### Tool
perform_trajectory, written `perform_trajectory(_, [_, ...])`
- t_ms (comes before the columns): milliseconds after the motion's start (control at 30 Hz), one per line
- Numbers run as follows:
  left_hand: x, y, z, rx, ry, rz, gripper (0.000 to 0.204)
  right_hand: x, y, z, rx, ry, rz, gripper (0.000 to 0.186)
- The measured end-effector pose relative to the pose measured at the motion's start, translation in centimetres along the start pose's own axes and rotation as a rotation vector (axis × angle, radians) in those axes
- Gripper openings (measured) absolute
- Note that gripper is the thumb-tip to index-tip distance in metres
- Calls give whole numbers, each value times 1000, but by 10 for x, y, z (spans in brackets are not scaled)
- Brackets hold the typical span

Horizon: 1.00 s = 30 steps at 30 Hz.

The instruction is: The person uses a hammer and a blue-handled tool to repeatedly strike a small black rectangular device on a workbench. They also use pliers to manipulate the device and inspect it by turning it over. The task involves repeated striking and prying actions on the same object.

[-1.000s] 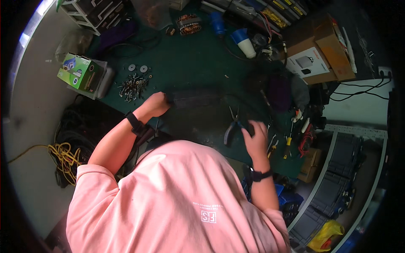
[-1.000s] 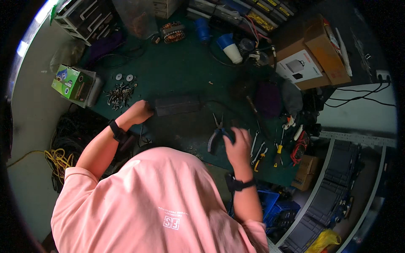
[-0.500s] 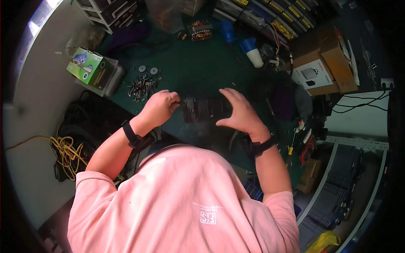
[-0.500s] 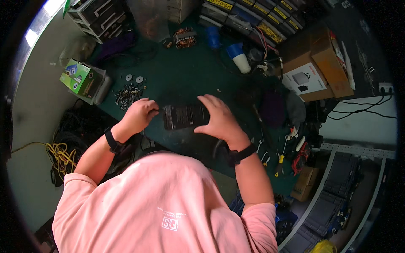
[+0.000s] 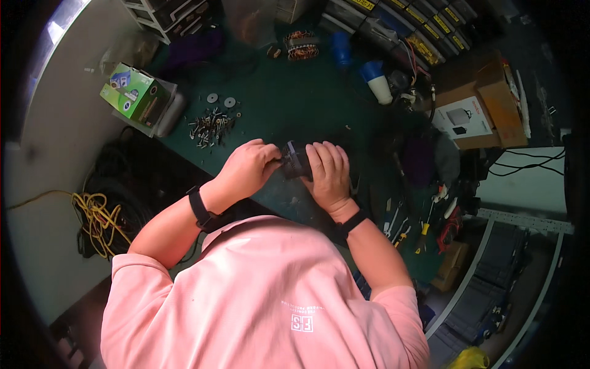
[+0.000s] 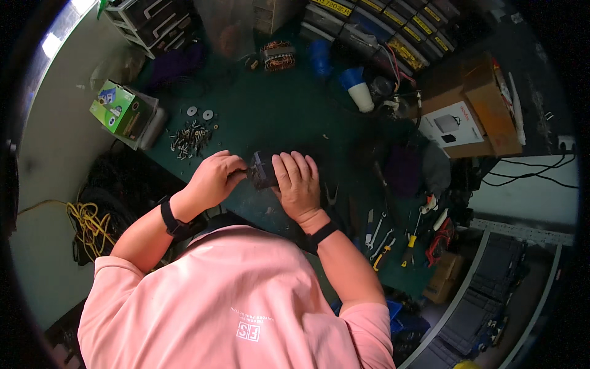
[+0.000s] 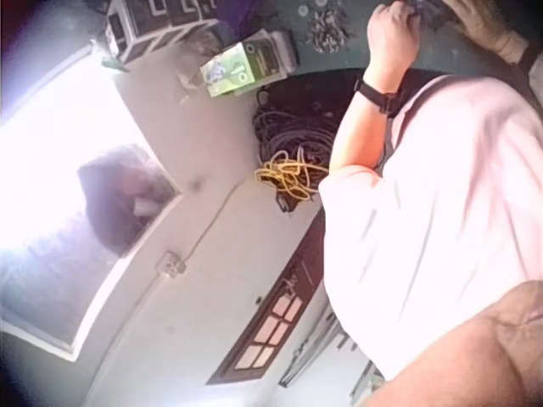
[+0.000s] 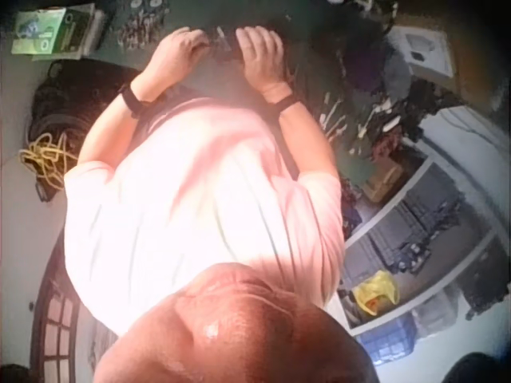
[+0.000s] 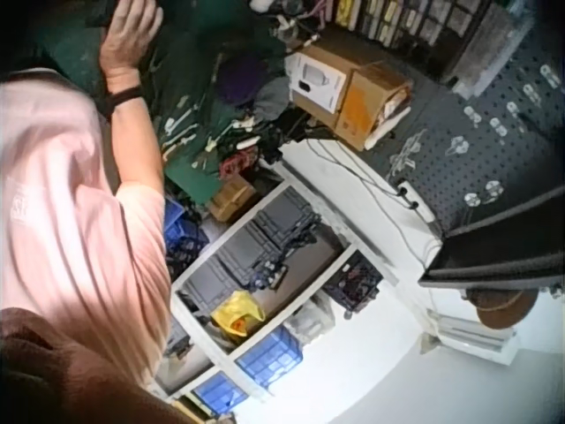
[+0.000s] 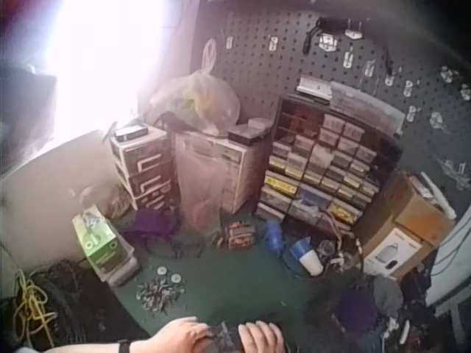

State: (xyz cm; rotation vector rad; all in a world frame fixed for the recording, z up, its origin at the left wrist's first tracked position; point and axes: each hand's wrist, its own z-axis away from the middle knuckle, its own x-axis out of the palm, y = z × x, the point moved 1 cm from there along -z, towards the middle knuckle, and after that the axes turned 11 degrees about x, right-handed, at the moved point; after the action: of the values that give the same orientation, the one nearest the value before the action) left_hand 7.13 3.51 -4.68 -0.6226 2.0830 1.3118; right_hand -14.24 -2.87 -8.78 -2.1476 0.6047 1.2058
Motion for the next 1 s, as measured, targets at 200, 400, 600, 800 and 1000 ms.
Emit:
perform_trajectory(200, [35,-28,25,-412,-127,548,34,19,8,25,-54,-11,121,72])
perform_trajectory(400, [47,-26,34,-503,-132,416,57,-11,-2,15,79,-77,-69,49])
perform_trajectory(600, [50,-23,27,-574,-211,290,62,-15,61,-4,546,-103,-316,31])
perform_trajectory(800, [52,-24,14,-662,-341,315,66,0,75,-4,756,-434,-579,35])
perform_trajectory(1000, [53,-26,12,-499,-328,257,59,-15,76,-5,946,-591,-672,37])
